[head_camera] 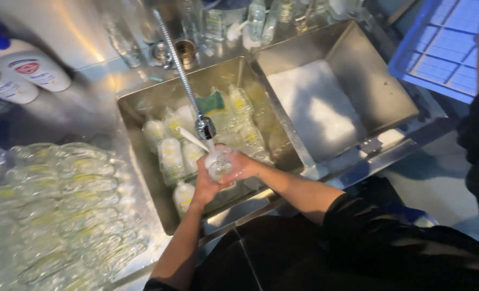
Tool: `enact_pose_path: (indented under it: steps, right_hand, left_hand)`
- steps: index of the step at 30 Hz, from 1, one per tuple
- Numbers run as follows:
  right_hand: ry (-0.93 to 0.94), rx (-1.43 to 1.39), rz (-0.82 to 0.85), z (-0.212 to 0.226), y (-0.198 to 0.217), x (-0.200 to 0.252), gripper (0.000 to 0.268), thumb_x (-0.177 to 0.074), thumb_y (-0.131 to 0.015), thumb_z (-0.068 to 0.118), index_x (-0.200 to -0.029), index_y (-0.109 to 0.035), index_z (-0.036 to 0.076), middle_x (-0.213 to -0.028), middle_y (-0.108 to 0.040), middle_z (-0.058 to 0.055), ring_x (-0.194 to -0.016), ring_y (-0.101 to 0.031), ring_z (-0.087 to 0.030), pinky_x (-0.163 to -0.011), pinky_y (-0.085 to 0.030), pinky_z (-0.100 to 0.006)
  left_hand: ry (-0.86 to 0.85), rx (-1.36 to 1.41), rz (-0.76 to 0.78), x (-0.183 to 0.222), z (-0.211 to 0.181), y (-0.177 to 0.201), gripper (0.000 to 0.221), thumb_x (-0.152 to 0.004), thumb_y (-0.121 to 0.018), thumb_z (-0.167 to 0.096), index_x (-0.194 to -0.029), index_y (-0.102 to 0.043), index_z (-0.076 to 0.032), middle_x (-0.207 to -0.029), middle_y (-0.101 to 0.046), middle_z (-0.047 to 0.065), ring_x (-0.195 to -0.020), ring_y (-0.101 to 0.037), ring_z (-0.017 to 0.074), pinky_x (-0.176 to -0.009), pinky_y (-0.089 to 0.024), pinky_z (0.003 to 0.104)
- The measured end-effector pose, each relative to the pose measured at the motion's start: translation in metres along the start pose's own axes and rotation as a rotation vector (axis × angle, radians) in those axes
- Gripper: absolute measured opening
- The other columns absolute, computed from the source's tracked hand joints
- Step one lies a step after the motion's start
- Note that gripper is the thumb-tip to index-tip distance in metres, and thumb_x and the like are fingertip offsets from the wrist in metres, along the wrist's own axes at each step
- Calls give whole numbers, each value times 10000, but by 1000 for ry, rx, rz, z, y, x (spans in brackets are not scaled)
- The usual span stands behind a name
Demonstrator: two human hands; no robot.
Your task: Rinsing glass bottles under a faucet and placing them into a sink for cleaning.
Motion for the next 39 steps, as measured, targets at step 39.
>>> enact_pose_path:
  steps: [39]
  right_hand:
    - [-175,-75,-6,18,-1,5,1235,-545,-1031,274,-1507,-332,-60,-1437,-491,-286,-1413,-429,-399,-1144,-380,-512]
  left_hand:
    - [-15,33,76,18,-28,5,1161,-551,-1000,-224,-1453,-271,-182,-1358,-570,298,-1367,-478,480,-1139,-411,536]
Point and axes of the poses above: each hand's wrist, its own x-axis away from the middle knuckle, its own y-axis out of the back of the hand, z = x × y, the point moved 4 cm from there along -x, towards the middle knuckle
